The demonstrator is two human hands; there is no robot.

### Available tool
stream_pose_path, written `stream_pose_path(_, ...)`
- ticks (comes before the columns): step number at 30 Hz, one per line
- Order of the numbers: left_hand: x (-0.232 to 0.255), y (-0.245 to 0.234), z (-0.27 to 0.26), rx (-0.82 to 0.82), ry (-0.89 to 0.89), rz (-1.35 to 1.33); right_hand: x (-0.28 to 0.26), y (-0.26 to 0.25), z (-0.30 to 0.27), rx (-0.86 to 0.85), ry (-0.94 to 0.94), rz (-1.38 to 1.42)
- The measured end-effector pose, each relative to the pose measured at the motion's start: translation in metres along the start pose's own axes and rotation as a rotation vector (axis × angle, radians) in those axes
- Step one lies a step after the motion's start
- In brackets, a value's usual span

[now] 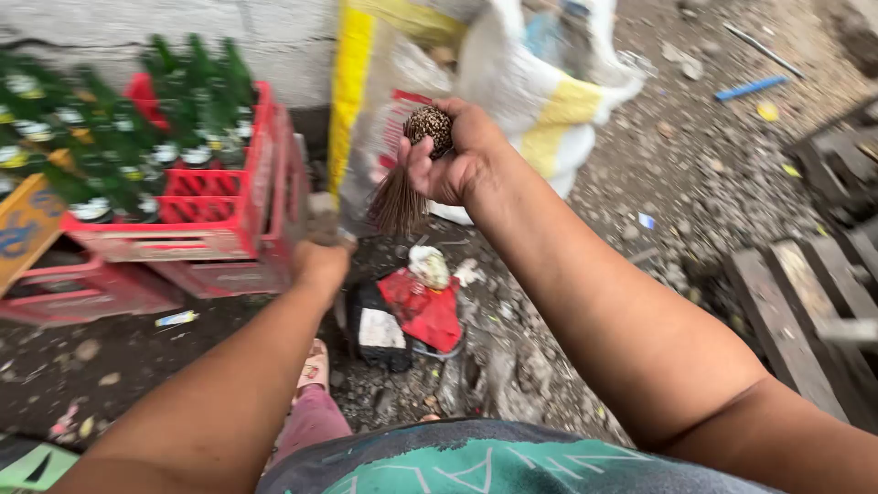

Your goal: Sweeping trash and debris into a dustpan and placing it into a sack.

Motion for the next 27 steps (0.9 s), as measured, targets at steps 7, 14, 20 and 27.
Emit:
stream_pose_path(7, -0.030, -0.043, 0.004, -0.340, -0.056, 0.198, 0.028, 0.079, 0.158, -0.005, 0.128, 0.041)
stream_pose_path(14, 0.034, -0.110, -0.003, -0.806, 0.051, 0.337, 0.036, 0.101, 0.307, 0.385, 0.096, -0.183)
stream_pose_path(20, 0.039, -0.111, 0.033, -0.864, 0.186, 0.316, 0.022, 0.104, 0.374, 0.315, 0.113, -0.444)
stream_pose_path(27, 0.039, -0.107, 0.059, -0.902, 0.300, 0.322, 0.067, 0.161, 0.335, 0.106, 0.168, -0.789)
Point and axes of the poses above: each hand's wrist, its own z-axis towards the middle knuckle, its own y-axis out of the palm, x = y × z, the point moved 1 cm from there along z, towards the middle knuckle, and after that the axes turned 2 degrees about -z, right-handed, at the moved point
